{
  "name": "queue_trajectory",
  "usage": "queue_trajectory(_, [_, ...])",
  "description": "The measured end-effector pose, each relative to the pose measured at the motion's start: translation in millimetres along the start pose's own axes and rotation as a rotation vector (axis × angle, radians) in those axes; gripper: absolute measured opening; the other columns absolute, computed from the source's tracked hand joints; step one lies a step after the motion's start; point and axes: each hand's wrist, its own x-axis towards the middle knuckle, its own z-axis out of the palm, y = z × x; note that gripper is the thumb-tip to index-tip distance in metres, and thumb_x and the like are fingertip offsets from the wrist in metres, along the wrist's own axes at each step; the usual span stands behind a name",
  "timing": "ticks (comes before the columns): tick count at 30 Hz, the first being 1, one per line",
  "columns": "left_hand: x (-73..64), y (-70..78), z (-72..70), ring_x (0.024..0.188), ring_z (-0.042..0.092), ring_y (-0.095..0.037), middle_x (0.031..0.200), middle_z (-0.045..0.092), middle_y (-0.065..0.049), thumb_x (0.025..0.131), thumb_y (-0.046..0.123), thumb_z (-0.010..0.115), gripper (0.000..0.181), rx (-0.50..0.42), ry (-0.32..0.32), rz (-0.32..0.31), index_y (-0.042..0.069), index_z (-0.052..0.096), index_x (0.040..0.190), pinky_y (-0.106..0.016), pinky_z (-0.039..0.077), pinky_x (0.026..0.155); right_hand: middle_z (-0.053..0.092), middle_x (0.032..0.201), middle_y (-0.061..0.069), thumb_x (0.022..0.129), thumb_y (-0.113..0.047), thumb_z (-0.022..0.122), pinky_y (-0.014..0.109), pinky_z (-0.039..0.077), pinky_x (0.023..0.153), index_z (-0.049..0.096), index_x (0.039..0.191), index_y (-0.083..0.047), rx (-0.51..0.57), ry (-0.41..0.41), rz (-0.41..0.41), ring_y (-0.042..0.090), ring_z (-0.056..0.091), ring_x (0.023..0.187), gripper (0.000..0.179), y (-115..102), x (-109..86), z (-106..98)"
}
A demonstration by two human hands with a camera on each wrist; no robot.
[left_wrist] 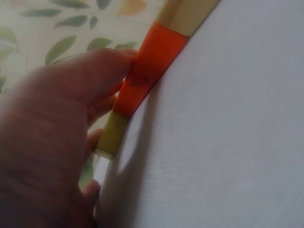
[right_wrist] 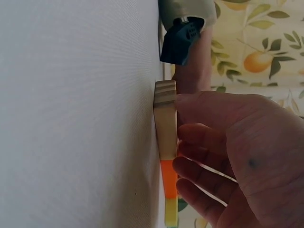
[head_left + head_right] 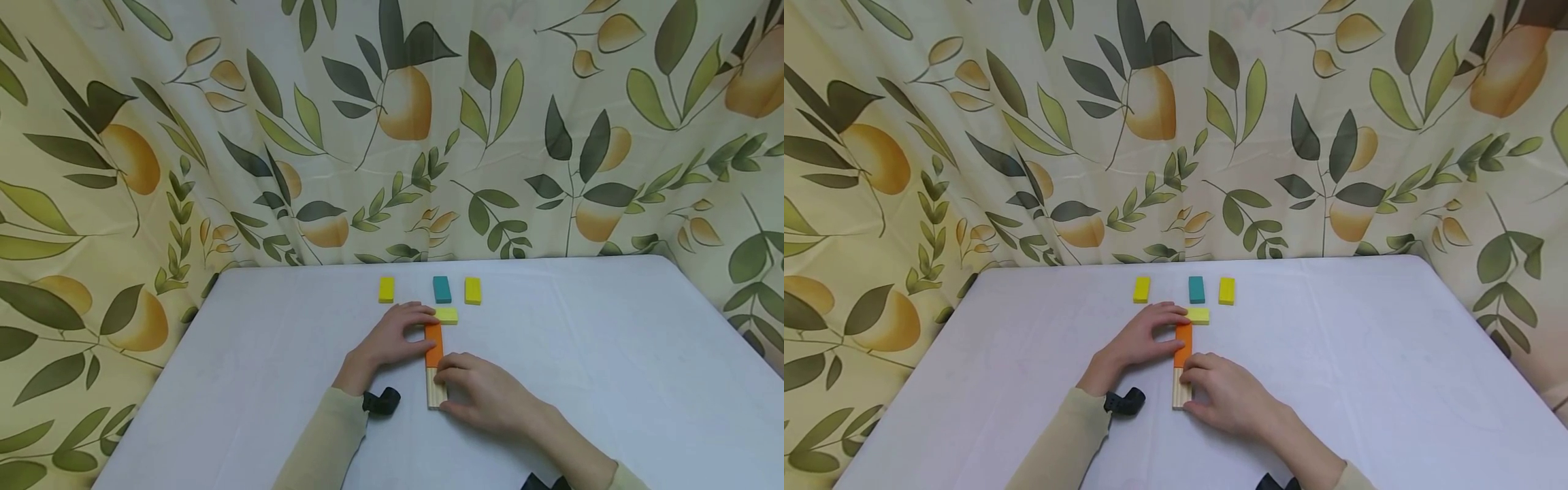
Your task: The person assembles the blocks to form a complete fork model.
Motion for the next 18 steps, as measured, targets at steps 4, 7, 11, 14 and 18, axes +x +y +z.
queue_trajectory(4, [0.1,-0.4,-0.5,0.144,0.034,-0.014,0.142,0.056,0.012,0.094,0.036,0.071,0.039,-0.003,-0.006,-0.006,0.026,0.068,0.131,-0.044,0.021,0.121,0.063,0.114,-0.005,0.085,-0.023,0.081,0.036,0.054,0.094,0.074,0.110,-0.013,-0.007,-0.002,0.000,0.014,0.060,0.105,0.028,-0.1,0.8,0.2])
queue_trajectory(7, [0.7,-0.5,-1.3,0.144,0.034,-0.014,0.143,0.055,0.013,0.094,0.036,0.071,0.039,-0.002,-0.006,-0.006,0.026,0.068,0.132,-0.044,0.020,0.121,0.063,0.114,-0.005,0.084,-0.024,0.082,0.036,0.054,0.094,0.075,0.109,-0.013,-0.007,0.001,0.004,0.014,0.060,0.104,0.028,-0.1,1.1,0.2])
queue_trajectory(11, [1.0,-0.5,-2.1,0.144,0.034,-0.014,0.142,0.056,0.012,0.094,0.035,0.071,0.039,-0.006,-0.006,0.000,0.025,0.069,0.131,-0.044,0.018,0.121,0.063,0.113,-0.005,0.084,-0.023,0.082,0.036,0.055,0.093,0.075,0.109,-0.013,-0.005,0.004,0.002,0.014,0.060,0.104,0.028,-0.2,1.7,-0.2])
queue_trajectory(14, [0.8,0.0,-1.8,0.144,0.034,-0.015,0.142,0.056,0.011,0.094,0.034,0.071,0.039,-0.012,-0.006,0.005,0.024,0.069,0.131,-0.044,0.018,0.121,0.063,0.113,-0.004,0.084,-0.023,0.082,0.036,0.055,0.093,0.075,0.109,-0.012,-0.005,0.002,0.003,0.014,0.060,0.104,0.028,-0.3,1.3,0.3])
queue_trajectory(18, [0.0,0.8,-1.1,0.144,0.035,-0.015,0.142,0.057,0.010,0.094,0.034,0.070,0.038,-0.011,-0.005,0.006,0.023,0.069,0.131,-0.044,0.018,0.122,0.063,0.113,-0.004,0.084,-0.024,0.082,0.036,0.055,0.093,0.075,0.109,-0.012,-0.003,0.003,0.009,0.014,0.061,0.104,0.029,-0.5,0.3,1.7])
